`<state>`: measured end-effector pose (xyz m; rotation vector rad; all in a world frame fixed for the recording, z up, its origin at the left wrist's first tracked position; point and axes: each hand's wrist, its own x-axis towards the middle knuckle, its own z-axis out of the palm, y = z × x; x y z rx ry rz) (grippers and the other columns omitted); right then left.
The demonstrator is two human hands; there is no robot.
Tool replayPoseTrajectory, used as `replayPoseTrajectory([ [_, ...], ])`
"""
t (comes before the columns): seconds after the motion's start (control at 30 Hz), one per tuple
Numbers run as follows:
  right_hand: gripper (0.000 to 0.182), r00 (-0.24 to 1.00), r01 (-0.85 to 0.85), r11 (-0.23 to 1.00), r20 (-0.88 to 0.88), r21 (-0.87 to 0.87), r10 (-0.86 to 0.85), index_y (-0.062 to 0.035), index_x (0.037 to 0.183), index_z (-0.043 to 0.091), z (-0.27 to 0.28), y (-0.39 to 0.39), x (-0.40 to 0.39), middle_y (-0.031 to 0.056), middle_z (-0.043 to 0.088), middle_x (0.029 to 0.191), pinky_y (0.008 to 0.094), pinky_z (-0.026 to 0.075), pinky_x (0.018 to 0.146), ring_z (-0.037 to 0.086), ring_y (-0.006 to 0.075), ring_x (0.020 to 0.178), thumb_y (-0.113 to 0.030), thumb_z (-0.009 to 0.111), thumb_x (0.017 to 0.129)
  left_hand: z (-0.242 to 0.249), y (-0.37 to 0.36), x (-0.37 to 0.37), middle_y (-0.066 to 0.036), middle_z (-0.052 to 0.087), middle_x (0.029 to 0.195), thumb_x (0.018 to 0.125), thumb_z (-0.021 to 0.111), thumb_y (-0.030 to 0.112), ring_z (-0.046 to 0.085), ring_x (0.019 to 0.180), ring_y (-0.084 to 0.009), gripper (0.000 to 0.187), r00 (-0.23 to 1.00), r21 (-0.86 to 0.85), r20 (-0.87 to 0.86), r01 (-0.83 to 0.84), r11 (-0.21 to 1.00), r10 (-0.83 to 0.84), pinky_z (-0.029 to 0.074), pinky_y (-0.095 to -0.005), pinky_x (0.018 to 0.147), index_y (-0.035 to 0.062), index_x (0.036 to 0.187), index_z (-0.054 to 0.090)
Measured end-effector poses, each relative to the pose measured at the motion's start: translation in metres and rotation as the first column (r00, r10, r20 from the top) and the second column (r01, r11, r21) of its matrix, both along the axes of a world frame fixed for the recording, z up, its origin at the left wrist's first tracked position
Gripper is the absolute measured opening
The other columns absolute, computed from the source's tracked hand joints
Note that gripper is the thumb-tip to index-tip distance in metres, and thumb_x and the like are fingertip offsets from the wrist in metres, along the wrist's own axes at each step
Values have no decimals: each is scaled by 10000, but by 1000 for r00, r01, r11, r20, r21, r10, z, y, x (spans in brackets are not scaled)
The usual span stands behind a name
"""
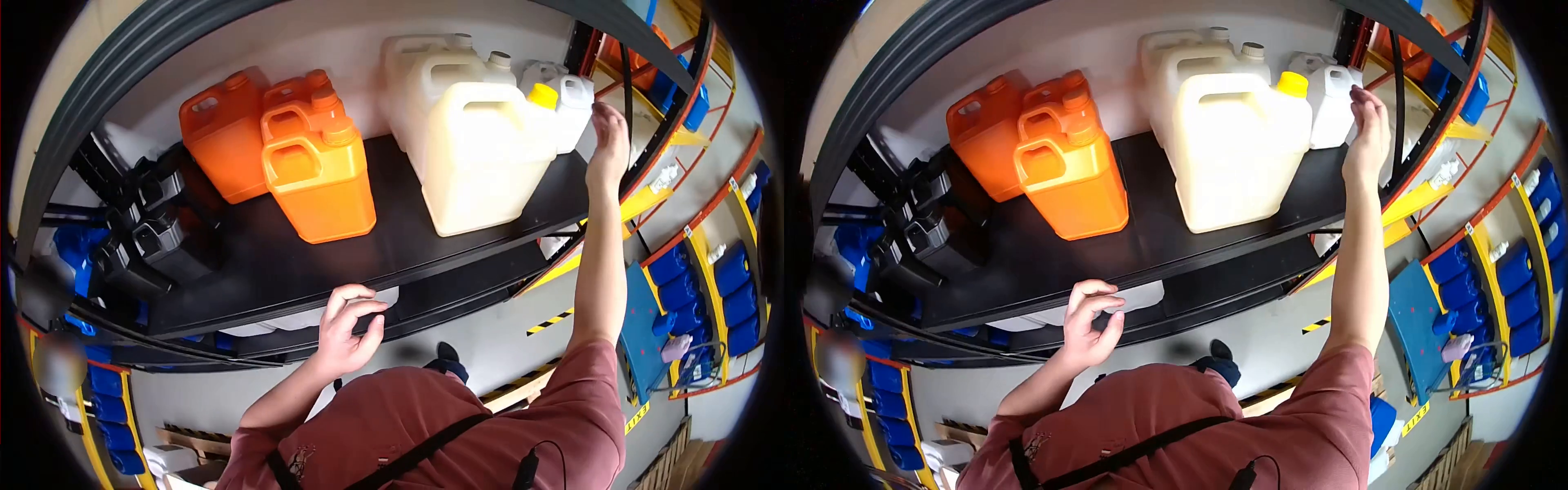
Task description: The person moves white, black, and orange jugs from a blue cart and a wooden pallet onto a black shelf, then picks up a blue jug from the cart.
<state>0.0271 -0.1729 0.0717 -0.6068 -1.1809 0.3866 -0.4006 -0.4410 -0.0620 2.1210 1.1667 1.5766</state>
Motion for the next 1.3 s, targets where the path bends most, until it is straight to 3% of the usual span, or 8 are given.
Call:
replayPoseTrajectory([
  [0.07,406,971,-237,938,-62,-253,229,0,1330,589,-18,63,7,147,645,1314,356,393,1132,608,229,1224,-285,435,1086,8,26,42,-105,615,1128,760,765,18,638,1064,-302,246,992,175,-114,-38,984,59,520,-409,894,98,991,742],
  [0.17,536,806,-592,584,-407,-556,430,16,1292,591,-21,119,-29,154,666,1225,370,449,1068,619,276,1176,-443,428,1068,33,63,115,-97,620,1278,721,778,51,601,1214,-330,324,942,370,-277,-77,926,190,489,-475,1017,135,1033,754],
  [0.27,546,833,-546,403,-424,-735,356,15,1293,578,-9,142,-71,174,640,1240,397,492,1015,624,288,1141,-456,430,1061,44,88,175,-76,564,1457,867,643,142,486,1393,-299,301,806,442,-527,-9,897,268,401,-487,1139,161,1156,729],
  [0.4,546,745,-620,339,-395,-708,538,14,1293,579,-17,145,-97,174,637,1246,399,494,1010,623,288,1141,-458,431,1060,35,115,213,-98,372,1626,864,658,236,320,1514,-318,512,679,360,-650,-122,925,343,192,-535,1242,157,1368,613],
  [0.5,547,664,-666,284,-375,-689,646,13,1293,579,-31,135,-124,175,634,1251,401,497,1006,622,288,1142,-459,432,1059,30,128,213,-51,348,1641,798,752,286,302,1518,-306,703,612,293,-668,-308,905,424,170,-549,1244,213,1462,533],
  [0.63,547,564,-704,205,-360,-680,743,13,1293,579,-48,143,-154,176,630,1259,404,500,1000,621,289,1143,-460,434,1058,13,141,195,-36,345,1639,830,733,274,250,1537,-299,732,453,446,-670,-388,807,588,104,-556,1257,269,1517,479],
  [0.93,549,387,-768,85,-353,-635,852,10,1292,580,-84,157,-215,178,621,1276,411,508,986,619,290,1145,-464,437,1056,7,134,164,-40,352,1627,833,726,255,233,1541,-314,712,465,413,-630,-477,776,621,85,-605,1247,349,1500,495],
  [1.3,551,148,-824,-74,-339,-562,929,8,1292,582,-127,190,-250,180,609,1296,419,518,969,617,291,1148,-468,441,1053,2,120,136,-69,325,1638,849,725,249,173,1558,-353,664,512,400,-608,-463,791,607,106,-631,1234,323,1479,528],
])
